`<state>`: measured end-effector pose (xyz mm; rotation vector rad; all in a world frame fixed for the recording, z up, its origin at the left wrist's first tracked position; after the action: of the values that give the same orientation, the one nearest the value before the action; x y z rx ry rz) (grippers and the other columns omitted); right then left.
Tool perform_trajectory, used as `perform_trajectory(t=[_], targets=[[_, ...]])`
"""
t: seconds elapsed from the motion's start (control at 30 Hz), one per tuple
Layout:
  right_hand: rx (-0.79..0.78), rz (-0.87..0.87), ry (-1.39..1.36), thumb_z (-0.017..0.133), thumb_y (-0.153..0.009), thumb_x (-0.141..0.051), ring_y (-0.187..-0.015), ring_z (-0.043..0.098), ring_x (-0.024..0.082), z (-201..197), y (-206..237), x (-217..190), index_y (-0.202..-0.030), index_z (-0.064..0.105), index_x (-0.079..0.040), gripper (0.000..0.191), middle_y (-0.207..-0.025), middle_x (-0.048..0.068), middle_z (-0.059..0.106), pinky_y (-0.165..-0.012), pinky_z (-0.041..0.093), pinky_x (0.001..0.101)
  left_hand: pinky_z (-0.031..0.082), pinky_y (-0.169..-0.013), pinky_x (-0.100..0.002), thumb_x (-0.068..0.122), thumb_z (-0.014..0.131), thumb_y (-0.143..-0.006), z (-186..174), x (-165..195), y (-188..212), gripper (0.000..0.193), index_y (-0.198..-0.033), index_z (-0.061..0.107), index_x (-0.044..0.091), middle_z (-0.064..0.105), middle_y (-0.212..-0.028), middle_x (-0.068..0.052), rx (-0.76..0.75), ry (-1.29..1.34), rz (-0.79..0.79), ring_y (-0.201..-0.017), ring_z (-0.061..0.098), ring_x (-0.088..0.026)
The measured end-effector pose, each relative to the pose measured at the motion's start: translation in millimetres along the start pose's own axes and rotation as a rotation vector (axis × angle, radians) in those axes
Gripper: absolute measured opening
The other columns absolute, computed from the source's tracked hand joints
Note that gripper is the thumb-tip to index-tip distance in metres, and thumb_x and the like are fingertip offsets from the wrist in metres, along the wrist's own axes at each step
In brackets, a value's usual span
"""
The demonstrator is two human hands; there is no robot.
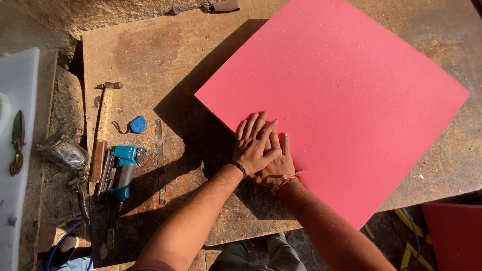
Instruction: The person positions a large pink foam sheet on a workbench, then works on a wooden frame lined with red foam, cutting a yellow foam sheet into strips with a knife and removing the cut strips from the frame.
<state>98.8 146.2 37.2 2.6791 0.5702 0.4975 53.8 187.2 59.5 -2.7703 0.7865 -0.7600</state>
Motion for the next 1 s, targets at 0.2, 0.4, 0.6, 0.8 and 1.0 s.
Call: perform_trajectory(t=[0.2, 0.4, 0.6, 0.8, 1.0], targets=[[0.022, 0.015, -0.151, 0.048, -0.084, -0.08, -0.156, -0.004, 0.038, -12.9, 0.0, 5.5, -0.164, 0.007, -0.022, 0.106, -0.17, 0.019, 0.0, -0.122, 0.0, 0.063, 0.024, -0.131, -0.054, 0.059, 0.06, -0.093, 5.3, -34.4, -30.9, 0.074, -0.155, 0.044, 0.022, 0.044, -0.162, -0.005, -0.308, 0.085, -0.162, -0.153, 0.036, -0.025], [0.185, 0.046, -0.32, 0.043, -0.086, -0.076, -0.155, 0.001, 0.034, -37.3, 12.2, 16.1, -0.162, 0.008, -0.027, 0.097, -0.169, 0.016, 0.005, -0.122, 0.001, 0.0614, 0.037, -0.111, -0.057, 0.075, 0.078, -0.073, -74.8, -172.0, -111.0, 0.102, -0.142, 0.046, 0.008, 0.052, -0.142, -0.022, -0.003, -0.152, -0.535, -0.134, 0.047, -0.039], [0.171, -0.043, -0.306, 0.041, -0.088, -0.075, -0.157, 0.0, 0.032, -33.7, 27.4, 2.7, -0.162, 0.005, -0.031, 0.093, -0.17, 0.012, 0.003, -0.124, -0.001, 0.0597, 0.051, -0.099, -0.049, 0.081, 0.071, -0.071, -72.5, -189.9, -57.4, 0.097, -0.13, 0.054, 0.007, 0.066, -0.125, -0.017, -0.098, -0.046, -0.775, -0.12, 0.062, -0.032], [0.396, -0.378, -0.371, 0.045, -0.089, -0.068, -0.157, 0.01, 0.029, -31.2, 74.1, -35.9, -0.162, 0.021, -0.029, 0.086, -0.171, 0.009, 0.013, -0.126, 0.003, 0.0548, 0.055, -0.084, -0.051, 0.081, 0.076, -0.07, -106.8, -194.7, 89.1, 0.097, -0.118, 0.055, -0.001, 0.066, -0.114, -0.022, 0.119, -0.145, -0.862, -0.108, 0.064, -0.037], [0.496, -0.353, -0.6, 0.054, -0.093, -0.064, -0.156, 0.023, 0.03, 4.9, 139.7, -28.2, -0.16, 0.034, -0.023, 0.081, -0.169, 0.011, 0.025, -0.126, 0.015, 0.0526, 0.061, -0.08, -0.04, 0.065, 0.083, -0.068, -87.3, -122.7, 301.9, 0.101, -0.122, 0.037, -0.005, 0.066, -0.1, -0.023, 0.301, 0.194, -1.055, -0.095, 0.07, -0.031]])
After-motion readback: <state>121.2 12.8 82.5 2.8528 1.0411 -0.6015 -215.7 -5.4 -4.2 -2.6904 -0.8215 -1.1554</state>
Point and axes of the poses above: each hand's wrist, its own y-axis away from the middle knuckle, its own z-axis out of the palm, x = y × z, the point moved 10 cm from there along -y, towards the middle knuckle
